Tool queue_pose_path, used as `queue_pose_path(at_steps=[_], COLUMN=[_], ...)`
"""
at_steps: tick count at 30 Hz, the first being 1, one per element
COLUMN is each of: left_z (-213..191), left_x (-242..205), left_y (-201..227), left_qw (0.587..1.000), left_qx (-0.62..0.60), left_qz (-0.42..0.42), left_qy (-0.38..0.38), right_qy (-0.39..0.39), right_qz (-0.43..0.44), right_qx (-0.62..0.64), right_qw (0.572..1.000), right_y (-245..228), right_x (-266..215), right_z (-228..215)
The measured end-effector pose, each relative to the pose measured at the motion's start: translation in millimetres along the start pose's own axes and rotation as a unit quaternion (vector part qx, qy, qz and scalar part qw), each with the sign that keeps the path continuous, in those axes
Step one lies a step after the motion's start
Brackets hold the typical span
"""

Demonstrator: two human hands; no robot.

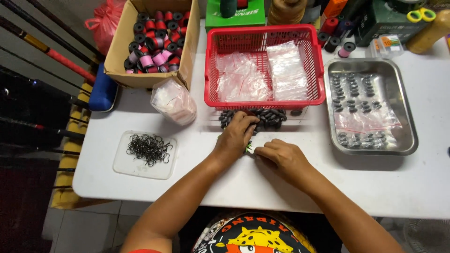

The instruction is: Assembling fishing weights by sliding lead sinkers onto a wire and crimping them with pliers

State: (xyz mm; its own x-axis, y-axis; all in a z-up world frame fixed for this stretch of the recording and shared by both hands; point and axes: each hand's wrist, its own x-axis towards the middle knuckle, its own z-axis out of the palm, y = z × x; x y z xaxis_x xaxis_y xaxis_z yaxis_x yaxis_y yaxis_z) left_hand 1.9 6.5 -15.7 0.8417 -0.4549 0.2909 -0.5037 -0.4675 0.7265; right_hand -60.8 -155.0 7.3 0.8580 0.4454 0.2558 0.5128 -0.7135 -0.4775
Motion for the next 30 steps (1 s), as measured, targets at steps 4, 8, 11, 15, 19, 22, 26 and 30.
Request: queue_pose_path(at_steps=[4, 8, 11, 15, 19, 22, 26, 30], left_z=[1, 0, -3, -8, -15, -8, -4, 1], left_x=[0, 0, 3, 6, 15, 19, 22, 20], left_y=[-1, -1, 2, 18, 60, 72, 81, 83], left_qw=[1.000, 1.000, 1.000, 0.985, 0.971, 0.962, 0.963, 0.966], left_qx=[-0.003, -0.009, -0.012, -0.043, -0.094, -0.132, -0.097, -0.084], left_qz=[0.005, 0.004, 0.015, 0.090, 0.110, 0.140, 0.161, 0.163], left_qy=[-0.005, 0.002, 0.021, 0.140, 0.188, 0.193, 0.191, 0.183], right_qy=[0.018, -0.031, 0.001, 0.232, 0.255, 0.248, 0.260, 0.280], right_qz=[-0.006, 0.015, 0.059, 0.200, 0.235, 0.246, 0.238, 0.248], right_qx=[-0.009, 0.012, 0.110, 0.504, 0.655, 0.700, 0.718, 0.729], right_qw=[1.000, 0.999, 0.992, 0.807, 0.671, 0.622, 0.600, 0.573], right_y=[1, -7, 7, 24, 24, 28, 24, 28], right_x=[6, 3, 1, 3, 10, 8, 8, 9], right_z=[3, -13, -19, -19, -19, -14, -14, -11])
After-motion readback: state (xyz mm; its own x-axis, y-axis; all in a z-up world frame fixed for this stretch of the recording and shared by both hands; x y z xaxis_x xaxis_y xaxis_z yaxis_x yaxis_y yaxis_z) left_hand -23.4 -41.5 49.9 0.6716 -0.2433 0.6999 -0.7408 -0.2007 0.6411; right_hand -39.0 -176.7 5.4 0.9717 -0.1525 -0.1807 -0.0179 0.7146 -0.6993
